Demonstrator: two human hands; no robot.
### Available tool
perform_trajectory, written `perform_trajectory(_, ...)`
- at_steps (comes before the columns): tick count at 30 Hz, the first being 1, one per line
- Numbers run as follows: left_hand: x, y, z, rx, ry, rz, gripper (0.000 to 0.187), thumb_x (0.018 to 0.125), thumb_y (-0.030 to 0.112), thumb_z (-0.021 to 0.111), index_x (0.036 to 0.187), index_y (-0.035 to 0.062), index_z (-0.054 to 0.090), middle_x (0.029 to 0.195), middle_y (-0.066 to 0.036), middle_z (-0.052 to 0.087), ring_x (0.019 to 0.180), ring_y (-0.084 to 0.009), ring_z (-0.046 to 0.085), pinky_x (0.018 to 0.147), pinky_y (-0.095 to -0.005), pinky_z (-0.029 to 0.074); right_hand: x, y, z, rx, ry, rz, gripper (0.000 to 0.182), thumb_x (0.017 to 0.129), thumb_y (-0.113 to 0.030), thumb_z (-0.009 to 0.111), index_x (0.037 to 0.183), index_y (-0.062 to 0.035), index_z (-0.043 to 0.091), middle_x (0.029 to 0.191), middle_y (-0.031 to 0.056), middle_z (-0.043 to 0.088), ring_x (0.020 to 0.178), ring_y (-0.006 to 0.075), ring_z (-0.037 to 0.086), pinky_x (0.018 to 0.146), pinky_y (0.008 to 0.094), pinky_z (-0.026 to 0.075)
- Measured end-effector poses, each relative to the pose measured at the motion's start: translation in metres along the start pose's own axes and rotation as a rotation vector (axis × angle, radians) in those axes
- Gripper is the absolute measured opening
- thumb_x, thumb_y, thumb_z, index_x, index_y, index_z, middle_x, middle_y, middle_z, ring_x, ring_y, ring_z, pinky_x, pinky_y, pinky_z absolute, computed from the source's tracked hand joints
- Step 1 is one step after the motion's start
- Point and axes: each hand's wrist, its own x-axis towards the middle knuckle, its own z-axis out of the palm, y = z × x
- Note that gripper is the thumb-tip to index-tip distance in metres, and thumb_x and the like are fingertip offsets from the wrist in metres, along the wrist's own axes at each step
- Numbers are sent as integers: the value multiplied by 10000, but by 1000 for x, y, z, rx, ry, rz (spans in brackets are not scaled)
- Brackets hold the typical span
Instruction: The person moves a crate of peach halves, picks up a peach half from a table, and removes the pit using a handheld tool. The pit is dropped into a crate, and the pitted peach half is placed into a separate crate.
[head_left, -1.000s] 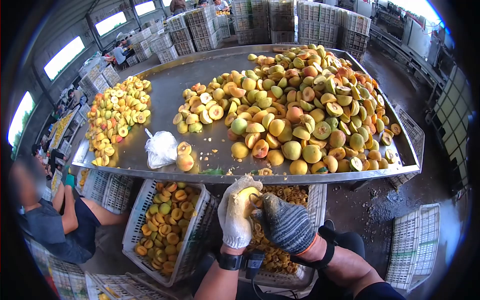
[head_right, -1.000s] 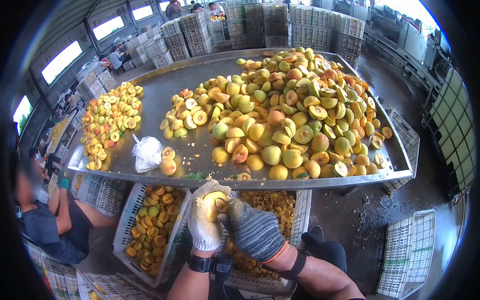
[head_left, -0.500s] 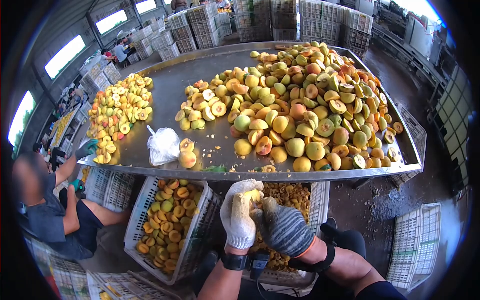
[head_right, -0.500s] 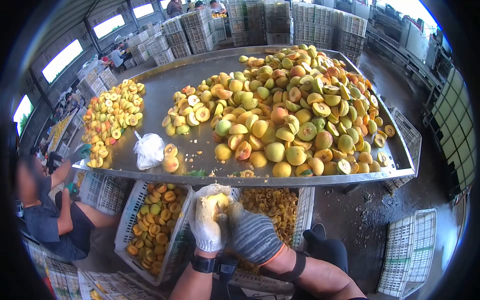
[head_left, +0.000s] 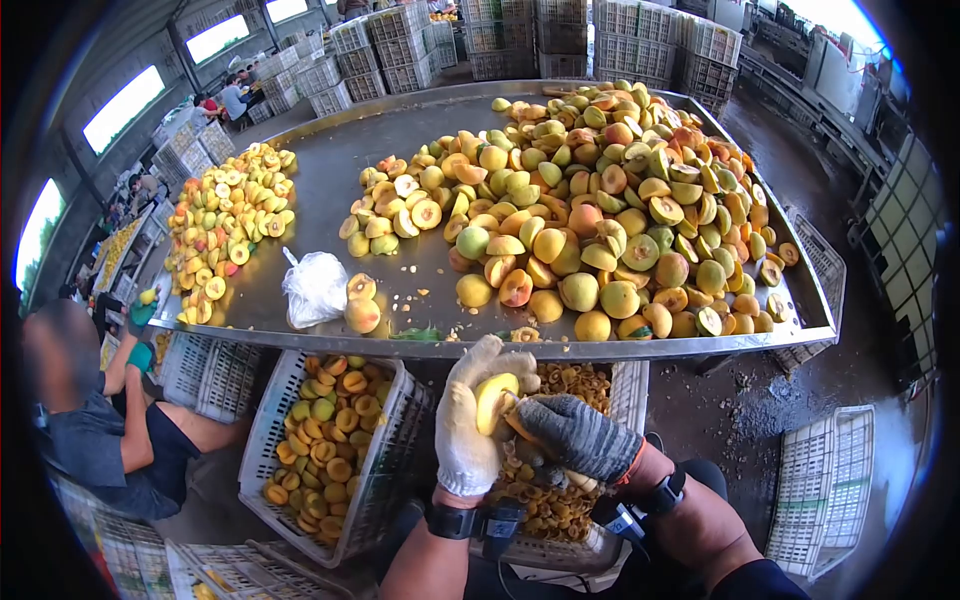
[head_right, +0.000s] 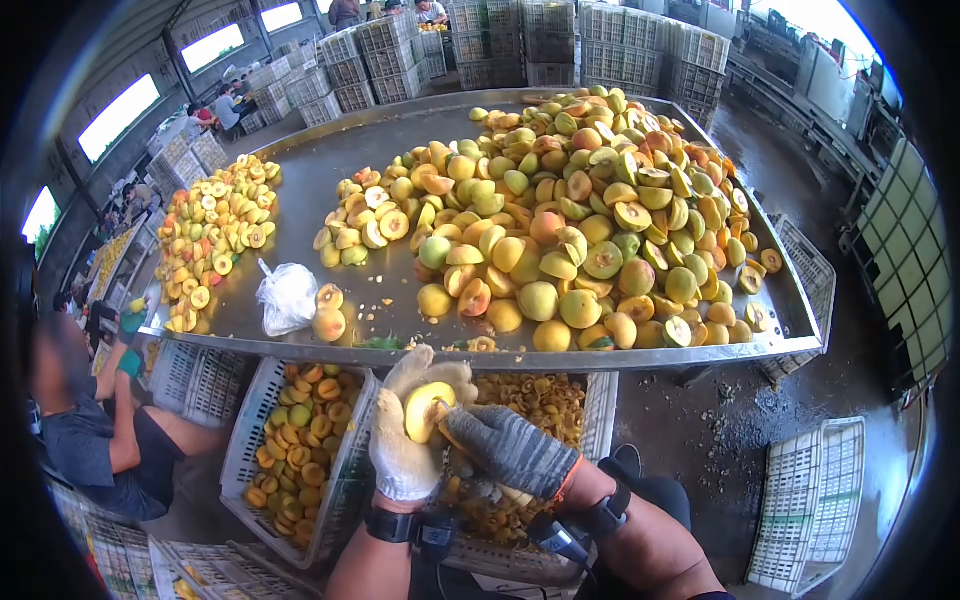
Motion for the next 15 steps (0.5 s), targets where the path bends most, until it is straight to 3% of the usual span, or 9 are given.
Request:
perform_trajectory(1,0,2,-1,-72,-13,-76,499,1057,418,347,1202,-4,572,1062,-156,664,974,-249,630,925,-389,496,0,-2,1,-2,0,2,418,1031,-408,491,979,-13,616,644,-1,556,497,106,515,471,290,429)
perform_trajectory(3,4,-5,-10,42,6,-100,516,1056,434,346,1186,-8,577,1042,-153,668,967,-240,630,918,-383,496,0,-11,7,-170,108,225,306,1022,-251,496,1178,-12,606,677,75,614,599,289,627,592,382,498)
perform_trajectory(4,5,-8,-12,160,23,-125,533,1055,450,345,1170,-13,583,1023,-150,672,960,-232,629,911,-376,496,1,-2,9,-170,108,228,306,1022,-251,496,1178,-12,606,677,75,614,599,289,627,592,382,498)
perform_trajectory(6,5,-9,-14,156,43,-122,528,1052,445,361,1135,-20,596,1013,-144,674,944,-223,632,896,-359,497,4,18,15,-727,245,-137,271,1015,-189,492,1186,-8,600,672,87,616,608,319,629,607,397,505)
perform_trajectory(7,5,-9,-16,134,66,-154,519,1051,438,366,1116,-19,602,1006,-143,675,939,-223,633,892,-359,497,4,16,17,-761,232,-61,259,1018,-197,493,1160,-11,605,658,67,598,577,226,609,572,345,496)
perform_trajectory(8,4,-10,-18,111,88,-186,510,1050,432,370,1097,-18,607,999,-142,676,934,-223,634,887,-359,497,6,19,20,-761,232,-60,259,1018,-197,493,1160,-11,605,658,67,598,577,226,609,572,345,496)
perform_trajectory(10,1,-13,-20,169,75,-106,501,1045,426,380,1088,-19,606,995,-144,676,932,-230,636,888,-361,497,7,26,25,-214,198,-32,271,1019,-243,507,1093,0,602,642,42,570,553,160,576,538,320,482)
perform_trajectory(14,1,-15,-23,215,52,6,471,1029,418,413,1082,-11,602,1014,-156,672,952,-246,634,886,-370,499,2,10,20,-240,120,-285,381,1028,-342,485,1038,18,609,668,125,599,488,224,571,488,364,462)
perform_trajectory(15,1,-16,-24,215,52,5,471,1029,418,413,1082,-11,602,1014,-156,672,952,-246,634,886,-370,499,-1,2,17,-18,58,-27,394,1040,-355,459,1033,7,615,668,83,592,496,171,561,476,319,451)
